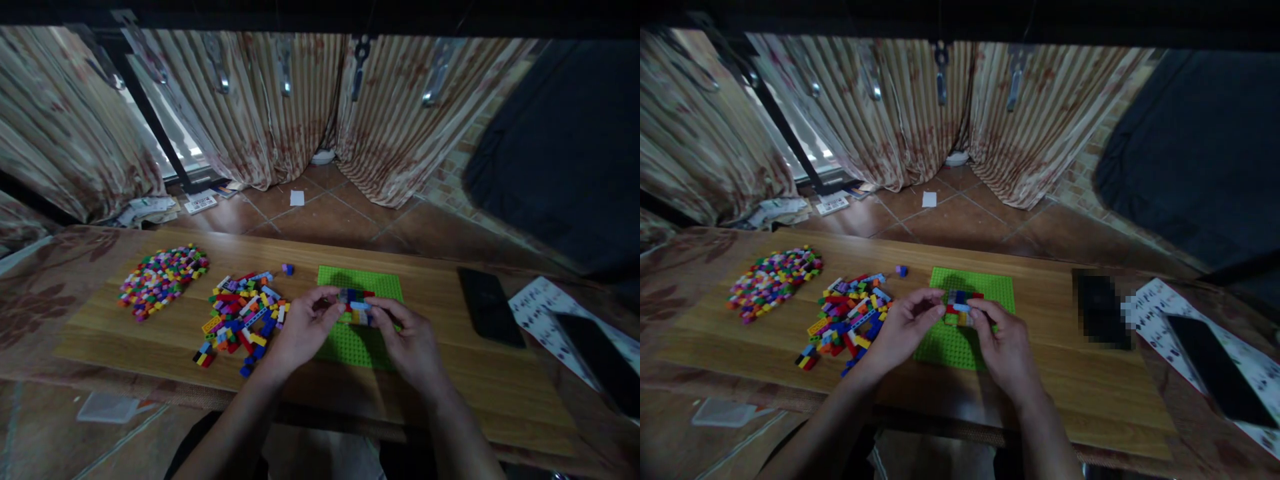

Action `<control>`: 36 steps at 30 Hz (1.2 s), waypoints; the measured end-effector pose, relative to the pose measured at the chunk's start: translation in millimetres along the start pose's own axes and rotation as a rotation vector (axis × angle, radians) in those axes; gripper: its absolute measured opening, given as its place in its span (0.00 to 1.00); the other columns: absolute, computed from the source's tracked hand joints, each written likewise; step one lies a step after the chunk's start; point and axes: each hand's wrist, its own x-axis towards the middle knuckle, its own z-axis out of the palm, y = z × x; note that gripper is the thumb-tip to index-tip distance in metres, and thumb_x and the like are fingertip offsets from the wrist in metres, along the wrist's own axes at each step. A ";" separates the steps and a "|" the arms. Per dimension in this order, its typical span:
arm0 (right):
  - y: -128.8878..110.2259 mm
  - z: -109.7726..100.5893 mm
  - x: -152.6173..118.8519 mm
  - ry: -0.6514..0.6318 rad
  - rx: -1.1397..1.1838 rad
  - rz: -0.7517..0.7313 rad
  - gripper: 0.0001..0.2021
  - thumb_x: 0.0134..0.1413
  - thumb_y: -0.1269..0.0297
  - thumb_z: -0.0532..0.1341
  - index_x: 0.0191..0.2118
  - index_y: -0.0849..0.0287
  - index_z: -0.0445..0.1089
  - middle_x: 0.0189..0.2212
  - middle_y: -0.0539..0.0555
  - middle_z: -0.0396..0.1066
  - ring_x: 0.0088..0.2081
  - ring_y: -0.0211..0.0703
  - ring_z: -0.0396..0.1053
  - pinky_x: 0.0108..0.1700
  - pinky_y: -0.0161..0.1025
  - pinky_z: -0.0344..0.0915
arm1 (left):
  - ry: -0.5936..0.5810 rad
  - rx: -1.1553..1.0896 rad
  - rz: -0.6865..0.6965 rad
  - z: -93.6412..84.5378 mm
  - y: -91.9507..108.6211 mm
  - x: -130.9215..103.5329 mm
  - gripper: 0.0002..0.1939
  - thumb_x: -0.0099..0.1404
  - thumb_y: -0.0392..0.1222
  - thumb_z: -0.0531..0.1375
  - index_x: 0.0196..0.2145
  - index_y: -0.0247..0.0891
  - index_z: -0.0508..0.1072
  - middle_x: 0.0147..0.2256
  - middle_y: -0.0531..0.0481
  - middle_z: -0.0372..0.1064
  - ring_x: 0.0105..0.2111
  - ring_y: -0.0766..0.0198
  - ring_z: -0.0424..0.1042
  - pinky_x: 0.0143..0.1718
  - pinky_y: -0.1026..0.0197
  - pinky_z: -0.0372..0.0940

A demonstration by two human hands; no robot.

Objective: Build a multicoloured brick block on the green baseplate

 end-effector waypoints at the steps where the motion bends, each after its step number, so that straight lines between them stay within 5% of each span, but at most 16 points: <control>1: 4.8 -6.3 -1.1 -0.004 -0.002 0.062 0.12 0.60 0.57 0.57 0.45 0.53 0.72 0.36 0.52 0.76 0.35 0.42 0.74 0.39 0.40 0.69 | 0.028 0.050 -0.007 -0.5 0.0 0.8 0.13 0.61 0.42 0.61 0.43 0.35 0.73 0.33 0.49 0.72 0.31 0.65 0.71 0.34 0.64 0.67; 7: 27.2 -30.2 -6.9 -0.074 0.132 0.294 0.13 0.55 0.54 0.61 0.41 0.56 0.72 0.35 0.53 0.75 0.34 0.44 0.74 0.38 0.40 0.68 | 0.104 0.365 -0.008 0.8 2.2 2.1 0.10 0.61 0.39 0.59 0.41 0.36 0.75 0.35 0.48 0.76 0.32 0.63 0.74 0.35 0.62 0.68; 14: 29.1 -18.9 -0.5 -0.030 0.272 0.396 0.13 0.43 0.54 0.68 0.33 0.57 0.76 0.28 0.51 0.75 0.31 0.41 0.70 0.36 0.39 0.65 | 0.085 0.501 0.013 8.5 -5.7 4.3 0.11 0.62 0.37 0.58 0.42 0.38 0.74 0.38 0.48 0.76 0.34 0.62 0.75 0.37 0.61 0.69; 23: 28.9 2.7 1.0 0.057 0.145 0.333 0.11 0.46 0.54 0.66 0.31 0.56 0.77 0.31 0.53 0.77 0.33 0.45 0.72 0.40 0.42 0.65 | 0.050 0.562 -0.042 12.3 -5.5 4.2 0.12 0.62 0.37 0.58 0.44 0.37 0.73 0.41 0.47 0.76 0.37 0.61 0.74 0.40 0.59 0.69; 36: 19.7 8.8 3.2 0.132 0.024 0.317 0.10 0.46 0.55 0.64 0.28 0.57 0.74 0.27 0.54 0.76 0.30 0.45 0.71 0.35 0.41 0.66 | 0.173 0.677 -0.157 30.1 -2.5 3.6 0.19 0.61 0.45 0.61 0.48 0.36 0.71 0.41 0.44 0.75 0.36 0.58 0.74 0.40 0.56 0.68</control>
